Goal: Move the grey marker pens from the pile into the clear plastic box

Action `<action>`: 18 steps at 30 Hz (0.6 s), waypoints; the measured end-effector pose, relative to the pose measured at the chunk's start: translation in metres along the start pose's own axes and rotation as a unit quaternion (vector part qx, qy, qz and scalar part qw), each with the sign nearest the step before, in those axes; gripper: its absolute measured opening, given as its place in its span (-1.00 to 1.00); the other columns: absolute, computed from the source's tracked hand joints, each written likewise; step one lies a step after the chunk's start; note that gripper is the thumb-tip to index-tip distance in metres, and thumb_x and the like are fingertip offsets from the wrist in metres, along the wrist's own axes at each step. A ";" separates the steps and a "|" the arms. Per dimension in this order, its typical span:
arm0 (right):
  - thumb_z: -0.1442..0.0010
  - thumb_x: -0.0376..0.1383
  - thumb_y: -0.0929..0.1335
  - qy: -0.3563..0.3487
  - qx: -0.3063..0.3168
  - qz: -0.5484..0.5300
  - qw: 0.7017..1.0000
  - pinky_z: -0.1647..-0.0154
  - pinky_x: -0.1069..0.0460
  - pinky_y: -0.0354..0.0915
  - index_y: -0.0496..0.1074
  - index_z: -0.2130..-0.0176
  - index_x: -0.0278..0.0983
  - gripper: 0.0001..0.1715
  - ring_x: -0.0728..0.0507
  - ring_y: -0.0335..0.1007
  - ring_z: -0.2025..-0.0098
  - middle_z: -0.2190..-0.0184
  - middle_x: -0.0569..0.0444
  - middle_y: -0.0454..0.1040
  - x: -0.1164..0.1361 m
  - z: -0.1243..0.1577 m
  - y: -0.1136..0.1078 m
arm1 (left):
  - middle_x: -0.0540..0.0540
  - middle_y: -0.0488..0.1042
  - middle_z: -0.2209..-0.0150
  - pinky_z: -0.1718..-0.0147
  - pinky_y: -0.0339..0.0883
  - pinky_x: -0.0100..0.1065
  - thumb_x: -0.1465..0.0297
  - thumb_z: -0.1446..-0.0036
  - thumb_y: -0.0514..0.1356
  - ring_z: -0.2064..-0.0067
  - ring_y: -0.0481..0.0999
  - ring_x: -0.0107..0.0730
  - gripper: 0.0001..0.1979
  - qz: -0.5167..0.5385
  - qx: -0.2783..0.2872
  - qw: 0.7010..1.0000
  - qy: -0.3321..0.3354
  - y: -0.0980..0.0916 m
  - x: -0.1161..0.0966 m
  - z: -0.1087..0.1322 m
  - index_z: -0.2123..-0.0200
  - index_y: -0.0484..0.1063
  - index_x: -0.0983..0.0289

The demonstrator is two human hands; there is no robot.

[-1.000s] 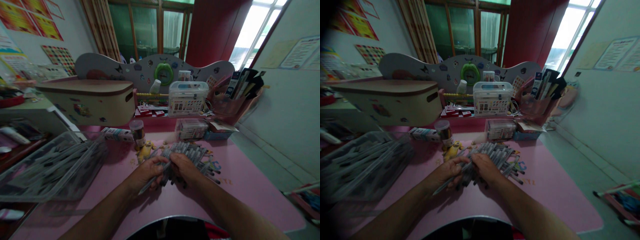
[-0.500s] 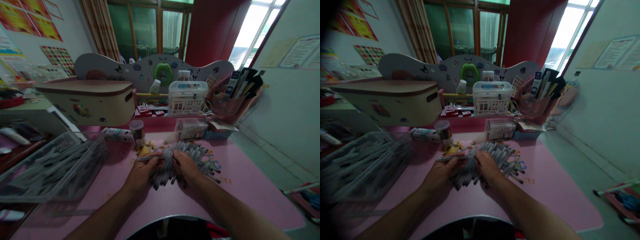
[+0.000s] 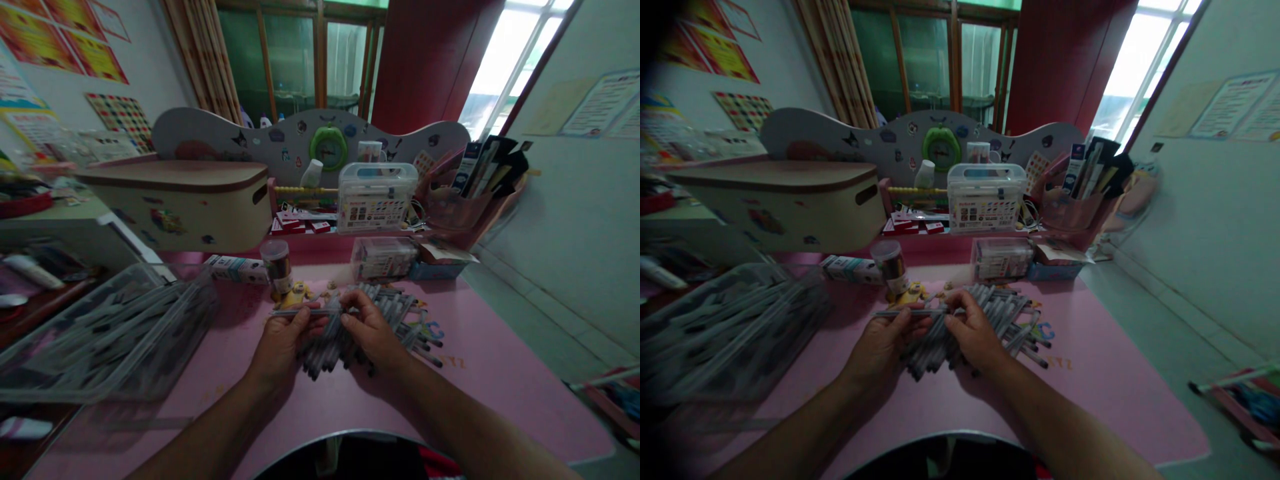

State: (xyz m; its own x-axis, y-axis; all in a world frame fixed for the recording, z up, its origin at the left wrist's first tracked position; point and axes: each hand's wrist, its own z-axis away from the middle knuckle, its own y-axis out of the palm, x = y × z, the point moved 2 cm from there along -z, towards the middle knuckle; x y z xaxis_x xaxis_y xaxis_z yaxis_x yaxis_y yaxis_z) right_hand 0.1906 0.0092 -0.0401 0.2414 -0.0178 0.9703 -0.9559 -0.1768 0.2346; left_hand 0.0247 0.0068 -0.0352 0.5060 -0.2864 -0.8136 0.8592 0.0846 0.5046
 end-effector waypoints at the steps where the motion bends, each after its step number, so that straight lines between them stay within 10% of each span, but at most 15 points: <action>1: -0.11 -0.21 0.45 -0.003 -0.007 -0.001 1.000 0.49 0.10 0.10 0.37 0.12 -0.16 -0.67 0.02 0.12 0.52 0.35 0.20 0.33 0.001 0.000 0.000 | 0.20 0.66 0.37 0.39 0.53 -0.45 0.37 -0.11 0.35 0.40 0.64 -0.37 -0.80 0.001 0.003 1.000 -0.001 0.000 0.000 0.000 0.21 0.57 0.36; 7: -0.31 -0.01 0.28 0.005 -0.022 0.124 0.992 0.53 0.07 0.00 0.26 0.54 -0.22 -0.51 -0.02 0.04 0.54 0.58 0.19 0.17 -0.006 -0.004 -0.006 | 0.19 0.66 0.37 0.41 0.52 -0.46 0.35 -0.08 0.38 0.39 0.65 -0.35 -0.77 0.003 0.007 1.000 -0.007 0.000 0.002 0.002 0.22 0.57 0.35; 12: -0.16 -0.18 0.40 -0.020 -0.008 0.066 0.998 0.52 0.10 0.06 0.34 0.28 -0.18 -0.82 -0.02 0.10 0.50 0.40 0.17 0.30 -0.005 -0.002 -0.004 | 0.18 0.67 0.35 0.40 0.53 -0.44 0.37 -0.06 0.39 0.40 0.65 -0.35 -0.78 0.006 0.008 1.000 0.002 -0.002 0.000 0.000 0.23 0.57 0.35; 18: -0.31 -0.03 0.27 0.009 -0.004 0.106 0.994 0.57 0.09 -0.01 0.24 0.51 -0.22 -0.55 -0.03 0.03 0.53 0.56 0.17 0.15 -0.006 -0.002 -0.003 | 0.21 0.66 0.39 0.39 0.52 -0.47 0.33 -0.03 0.42 0.40 0.65 -0.36 -0.74 0.002 0.021 1.000 0.004 -0.003 0.001 0.000 0.25 0.57 0.38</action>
State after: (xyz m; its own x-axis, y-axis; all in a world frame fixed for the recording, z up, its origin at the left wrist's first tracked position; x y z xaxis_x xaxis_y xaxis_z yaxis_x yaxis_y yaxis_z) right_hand 0.1918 0.0122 -0.0463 0.0311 -0.0365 0.9988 -0.9864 -0.1624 0.0248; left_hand 0.0222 0.0059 -0.0374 0.5104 -0.2792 -0.8134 0.8532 0.0460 0.5196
